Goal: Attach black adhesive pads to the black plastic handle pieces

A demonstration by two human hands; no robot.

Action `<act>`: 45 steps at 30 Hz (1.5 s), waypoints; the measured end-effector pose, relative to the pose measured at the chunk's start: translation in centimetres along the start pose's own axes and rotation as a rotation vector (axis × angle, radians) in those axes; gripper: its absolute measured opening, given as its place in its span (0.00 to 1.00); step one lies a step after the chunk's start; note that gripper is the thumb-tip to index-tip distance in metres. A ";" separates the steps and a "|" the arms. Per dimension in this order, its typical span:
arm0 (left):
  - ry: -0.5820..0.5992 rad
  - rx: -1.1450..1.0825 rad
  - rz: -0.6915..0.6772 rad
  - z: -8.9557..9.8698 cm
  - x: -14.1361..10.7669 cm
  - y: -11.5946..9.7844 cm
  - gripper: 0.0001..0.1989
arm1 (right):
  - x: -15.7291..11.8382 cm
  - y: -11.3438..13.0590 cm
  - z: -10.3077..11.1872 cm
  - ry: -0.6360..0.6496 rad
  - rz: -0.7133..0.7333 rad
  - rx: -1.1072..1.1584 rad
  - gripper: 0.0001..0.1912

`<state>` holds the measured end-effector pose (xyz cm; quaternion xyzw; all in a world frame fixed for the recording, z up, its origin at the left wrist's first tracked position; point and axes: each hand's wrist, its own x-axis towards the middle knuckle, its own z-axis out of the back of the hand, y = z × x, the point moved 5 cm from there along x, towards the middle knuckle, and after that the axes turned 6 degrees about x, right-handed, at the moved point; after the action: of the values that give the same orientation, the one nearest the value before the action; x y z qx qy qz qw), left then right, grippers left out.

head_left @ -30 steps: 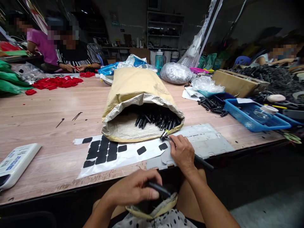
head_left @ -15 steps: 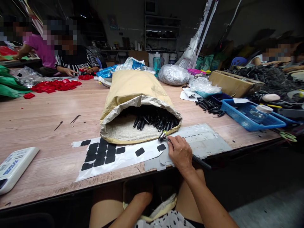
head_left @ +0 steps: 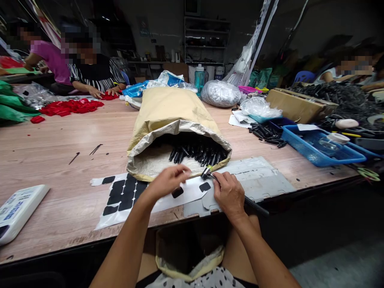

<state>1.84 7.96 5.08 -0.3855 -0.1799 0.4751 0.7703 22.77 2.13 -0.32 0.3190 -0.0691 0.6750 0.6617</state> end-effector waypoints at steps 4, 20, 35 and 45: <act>-0.543 0.362 0.363 5.0 6.0 5.2 0.13 | 0.0 0.0 0.0 0.006 -0.006 0.007 0.12; -0.417 0.287 0.054 1.5 0.2 3.6 0.09 | 0.0 -0.1 0.0 0.008 -0.011 0.018 0.12; -0.345 0.143 -0.075 -4.3 -1.9 4.1 0.06 | -0.1 0.0 0.7 -0.024 0.058 0.082 0.15; -0.354 0.143 -0.094 -4.4 -2.0 4.0 0.06 | -1.7 4.8 3.7 0.039 0.094 0.578 0.16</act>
<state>1.27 5.36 -0.60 -0.2313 -0.2962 0.5107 0.7732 19.38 -1.83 3.30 0.4778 0.1241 0.7027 0.5124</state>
